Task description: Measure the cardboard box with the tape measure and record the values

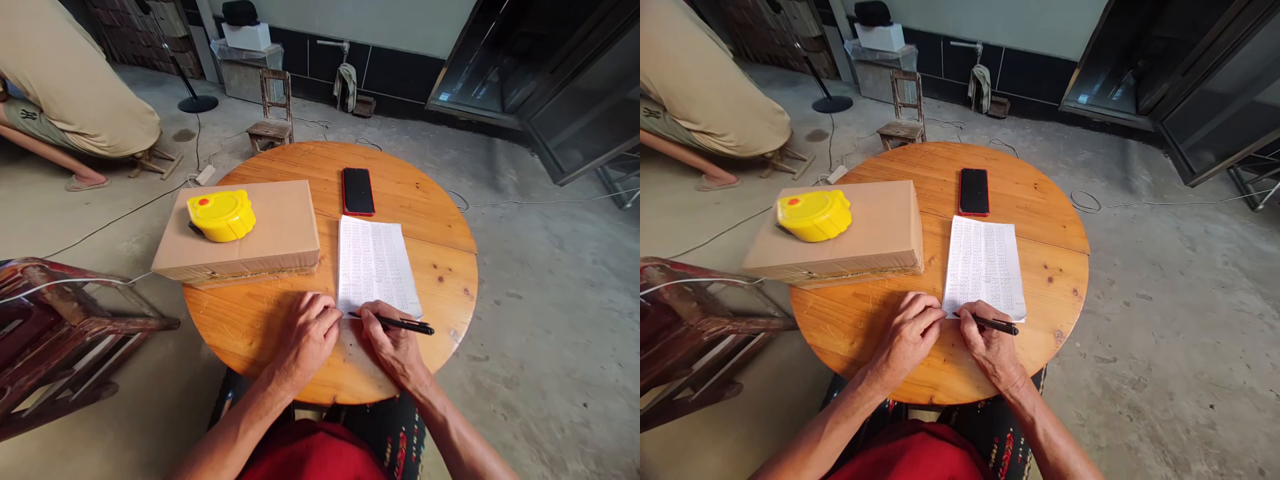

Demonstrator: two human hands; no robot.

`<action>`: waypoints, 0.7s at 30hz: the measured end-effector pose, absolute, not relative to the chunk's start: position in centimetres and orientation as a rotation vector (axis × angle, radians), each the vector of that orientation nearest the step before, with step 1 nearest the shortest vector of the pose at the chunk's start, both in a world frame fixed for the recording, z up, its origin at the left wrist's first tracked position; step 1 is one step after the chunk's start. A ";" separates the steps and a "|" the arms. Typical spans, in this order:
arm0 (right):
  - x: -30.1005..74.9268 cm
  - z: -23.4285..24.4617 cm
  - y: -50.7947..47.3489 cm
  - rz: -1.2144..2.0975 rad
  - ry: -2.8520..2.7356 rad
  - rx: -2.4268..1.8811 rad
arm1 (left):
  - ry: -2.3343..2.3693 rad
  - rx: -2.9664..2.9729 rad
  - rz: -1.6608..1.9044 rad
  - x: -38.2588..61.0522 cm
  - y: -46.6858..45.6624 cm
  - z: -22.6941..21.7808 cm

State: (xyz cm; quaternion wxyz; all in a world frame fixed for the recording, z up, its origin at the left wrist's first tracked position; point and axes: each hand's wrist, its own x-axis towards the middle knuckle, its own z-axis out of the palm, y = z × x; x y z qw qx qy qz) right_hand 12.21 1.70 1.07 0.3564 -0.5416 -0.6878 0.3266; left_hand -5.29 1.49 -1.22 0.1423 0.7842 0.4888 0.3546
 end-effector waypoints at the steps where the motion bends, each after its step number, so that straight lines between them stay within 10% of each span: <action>1: 12.2 1.1 1.7 0.846 -1.773 -1.403 | 1.412 2.263 1.025 -5.3 1.5 -1.2; 21: 12.7 0.2 1.5 0.875 -1.636 -1.448 | 1.429 2.258 0.986 -5.0 1.6 -1.2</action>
